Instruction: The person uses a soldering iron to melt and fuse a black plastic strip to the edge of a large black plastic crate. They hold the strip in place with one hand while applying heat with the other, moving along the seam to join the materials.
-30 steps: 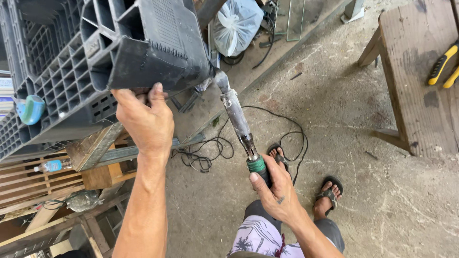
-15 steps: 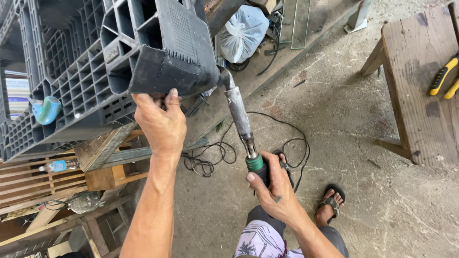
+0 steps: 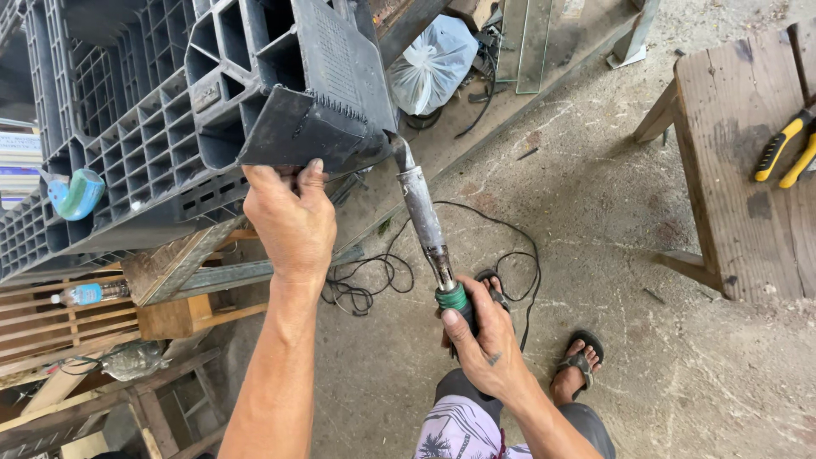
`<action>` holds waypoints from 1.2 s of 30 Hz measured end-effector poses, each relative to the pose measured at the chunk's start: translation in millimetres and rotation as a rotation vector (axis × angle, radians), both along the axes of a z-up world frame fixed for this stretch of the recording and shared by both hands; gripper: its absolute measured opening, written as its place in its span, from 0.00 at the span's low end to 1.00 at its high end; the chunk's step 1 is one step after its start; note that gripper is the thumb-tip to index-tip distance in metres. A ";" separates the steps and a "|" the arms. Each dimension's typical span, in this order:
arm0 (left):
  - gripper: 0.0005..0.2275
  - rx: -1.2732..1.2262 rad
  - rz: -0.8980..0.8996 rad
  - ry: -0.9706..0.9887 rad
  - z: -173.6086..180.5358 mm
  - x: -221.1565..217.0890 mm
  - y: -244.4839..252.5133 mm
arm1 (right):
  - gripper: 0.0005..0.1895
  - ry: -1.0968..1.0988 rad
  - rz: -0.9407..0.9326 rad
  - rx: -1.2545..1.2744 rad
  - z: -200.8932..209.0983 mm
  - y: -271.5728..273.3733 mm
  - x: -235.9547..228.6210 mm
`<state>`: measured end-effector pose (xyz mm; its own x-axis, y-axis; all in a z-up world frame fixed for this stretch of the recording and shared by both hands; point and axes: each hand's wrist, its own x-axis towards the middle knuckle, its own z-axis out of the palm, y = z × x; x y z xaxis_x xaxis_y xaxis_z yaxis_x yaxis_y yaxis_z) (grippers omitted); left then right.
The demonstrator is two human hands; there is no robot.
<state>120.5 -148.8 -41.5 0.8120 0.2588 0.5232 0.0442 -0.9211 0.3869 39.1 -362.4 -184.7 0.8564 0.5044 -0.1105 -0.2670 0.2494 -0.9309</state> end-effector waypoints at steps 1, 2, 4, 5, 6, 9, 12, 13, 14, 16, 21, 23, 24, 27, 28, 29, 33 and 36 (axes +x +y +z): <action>0.15 0.003 0.024 -0.001 -0.3 0.2 -0.7 | 0.24 0.007 0.003 -0.023 0.9 1.4 -0.3; 0.15 0.005 0.049 -0.001 -1.5 0.7 -1.8 | 0.24 0.011 -0.003 -0.021 1.7 3.0 -0.5; 0.14 0.020 0.074 -0.002 -3.1 -1.0 -4.2 | 0.24 0.021 -0.010 -0.020 2.7 3.9 -1.7; 0.14 0.033 0.069 -0.004 -3.4 -1.3 -4.8 | 0.24 0.038 -0.008 -0.014 3.1 4.6 -2.2; 0.14 0.046 0.063 -0.006 -3.8 -1.5 -5.7 | 0.23 0.054 -0.007 -0.007 3.7 5.1 -2.9; 0.14 -0.032 0.128 0.031 -4.8 0.0 -6.9 | 0.24 0.045 -0.014 -0.085 5.3 7.1 -3.9; 0.16 0.024 0.027 0.005 -4.0 -0.2 -8.3 | 0.25 -0.061 -0.034 -0.157 7.9 8.2 -3.5; 0.16 0.031 0.026 0.009 -3.9 -0.5 -8.6 | 0.25 -0.107 -0.042 -0.173 8.7 8.4 -3.3; 0.16 0.039 0.026 0.012 -3.8 -1.0 -8.6 | 0.25 -0.112 -0.045 -0.178 9.3 9.4 -2.9; 0.16 0.048 0.035 0.016 -5.9 -1.4 -8.7 | 0.24 -0.123 -0.046 -0.191 9.1 9.9 -2.0; 0.16 0.066 0.045 0.031 -6.5 -2.3 -7.2 | 0.23 -0.104 -0.019 -0.200 10.8 12.2 -2.4; 0.16 0.039 0.041 0.034 -6.0 -2.3 -7.5 | 0.23 -0.126 -0.024 -0.228 12.4 13.4 -2.1; 0.16 0.025 0.040 0.035 -5.6 -2.4 -7.6 | 0.23 -0.129 -0.023 -0.240 13.4 14.0 -1.8; 0.16 0.026 0.014 0.027 -3.9 -1.8 -7.6 | 0.23 -0.128 -0.015 -0.252 17.1 15.0 0.8; 0.15 0.034 0.019 0.035 -3.4 -1.7 -7.6 | 0.23 -0.126 -0.010 -0.251 18.7 15.3 1.7; 0.14 0.043 0.025 0.041 -2.7 -1.4 -7.3 | 0.23 -0.135 -0.007 -0.251 20.6 14.9 2.9; 0.12 0.042 0.045 0.052 -1.6 -0.7 -7.6 | 0.21 -0.129 0.016 -0.290 26.3 12.5 4.7; 0.12 0.066 0.040 0.045 -1.1 -0.8 -8.8 | 0.22 -0.137 0.018 -0.321 28.1 13.0 4.7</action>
